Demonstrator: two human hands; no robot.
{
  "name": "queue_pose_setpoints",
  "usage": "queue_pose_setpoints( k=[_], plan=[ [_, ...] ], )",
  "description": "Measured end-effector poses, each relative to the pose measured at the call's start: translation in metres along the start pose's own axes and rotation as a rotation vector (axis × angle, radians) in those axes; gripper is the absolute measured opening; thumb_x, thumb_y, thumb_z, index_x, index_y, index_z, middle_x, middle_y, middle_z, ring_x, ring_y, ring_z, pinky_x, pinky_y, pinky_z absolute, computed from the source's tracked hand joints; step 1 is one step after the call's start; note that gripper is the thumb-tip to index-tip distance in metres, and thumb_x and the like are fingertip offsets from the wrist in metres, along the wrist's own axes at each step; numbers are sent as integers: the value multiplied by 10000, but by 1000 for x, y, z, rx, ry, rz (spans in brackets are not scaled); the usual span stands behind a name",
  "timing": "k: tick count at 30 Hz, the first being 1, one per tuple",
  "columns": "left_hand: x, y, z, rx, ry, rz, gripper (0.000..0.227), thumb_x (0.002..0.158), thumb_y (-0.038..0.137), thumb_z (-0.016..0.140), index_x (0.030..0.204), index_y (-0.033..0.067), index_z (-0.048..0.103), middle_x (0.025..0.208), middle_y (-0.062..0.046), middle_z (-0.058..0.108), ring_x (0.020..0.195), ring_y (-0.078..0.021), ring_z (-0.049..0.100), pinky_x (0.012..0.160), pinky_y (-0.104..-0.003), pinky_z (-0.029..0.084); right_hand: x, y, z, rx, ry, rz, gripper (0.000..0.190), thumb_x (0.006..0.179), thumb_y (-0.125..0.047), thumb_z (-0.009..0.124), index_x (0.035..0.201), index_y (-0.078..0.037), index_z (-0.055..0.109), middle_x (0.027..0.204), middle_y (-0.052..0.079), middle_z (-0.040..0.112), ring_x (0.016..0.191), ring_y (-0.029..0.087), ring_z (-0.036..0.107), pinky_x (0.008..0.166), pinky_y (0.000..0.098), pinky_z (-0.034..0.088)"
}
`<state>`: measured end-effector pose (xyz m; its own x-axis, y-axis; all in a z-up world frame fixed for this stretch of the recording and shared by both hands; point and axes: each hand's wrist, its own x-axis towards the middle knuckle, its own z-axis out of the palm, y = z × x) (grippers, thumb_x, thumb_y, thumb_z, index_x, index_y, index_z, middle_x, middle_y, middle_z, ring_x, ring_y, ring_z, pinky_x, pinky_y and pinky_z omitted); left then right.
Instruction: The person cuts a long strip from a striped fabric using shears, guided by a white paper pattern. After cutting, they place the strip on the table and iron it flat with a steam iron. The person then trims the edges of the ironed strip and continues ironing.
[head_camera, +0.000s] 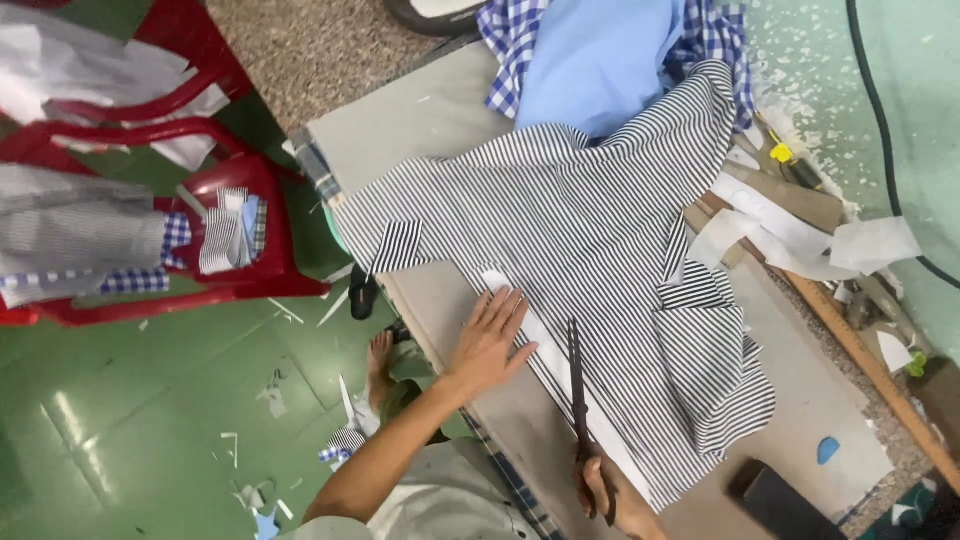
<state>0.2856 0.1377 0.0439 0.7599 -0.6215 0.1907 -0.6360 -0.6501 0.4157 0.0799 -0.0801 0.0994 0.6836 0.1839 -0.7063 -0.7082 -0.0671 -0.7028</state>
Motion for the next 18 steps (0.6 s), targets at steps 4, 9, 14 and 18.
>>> queue_pose_setpoints(
  k=[4, 9, 14, 18],
  plan=[
    [77, -135, -14, 59, -220, 253, 697, 1085, 543, 220, 1509, 44, 459, 1587, -146, 440, 1530, -342, 285, 1282, -506, 96, 27, -60, 56, -1, 140, -33, 690, 872, -678, 348, 1032, -61, 613, 578, 22, 448, 488, 141, 415, 489, 286, 415],
    [136, -250, -60, 64, -288, 610, 644, 1074, 502, 375, 1510, 41, 484, 1625, -134, 389, 1533, -362, 275, 1273, -535, 119, 84, -118, 160, 207, 325, 256, 743, 824, -681, 378, 1284, -158, 637, 755, -10, 439, 644, 126, 477, 610, 263, 425],
    [150, -264, -67, -32, -466, 616, 637, 1086, 500, 291, 1553, 83, 410, 1657, -107, 327, 1561, -295, 223, 1272, -499, 139, 114, -152, 260, 298, 357, 500, 815, 817, -732, 360, 1505, -310, 476, 1223, 8, 489, 1140, 167, 492, 984, 299, 376],
    [149, -273, -65, -251, -325, 598, 516, 1067, 379, 467, 1404, 11, 596, 1538, -151, 513, 1477, -334, 416, 1232, -513, 286, 150, -120, 327, 629, 343, 184, 418, 1010, -485, 401, 1007, -114, 594, 741, 54, 513, 665, 178, 512, 617, 328, 466]
  ],
)
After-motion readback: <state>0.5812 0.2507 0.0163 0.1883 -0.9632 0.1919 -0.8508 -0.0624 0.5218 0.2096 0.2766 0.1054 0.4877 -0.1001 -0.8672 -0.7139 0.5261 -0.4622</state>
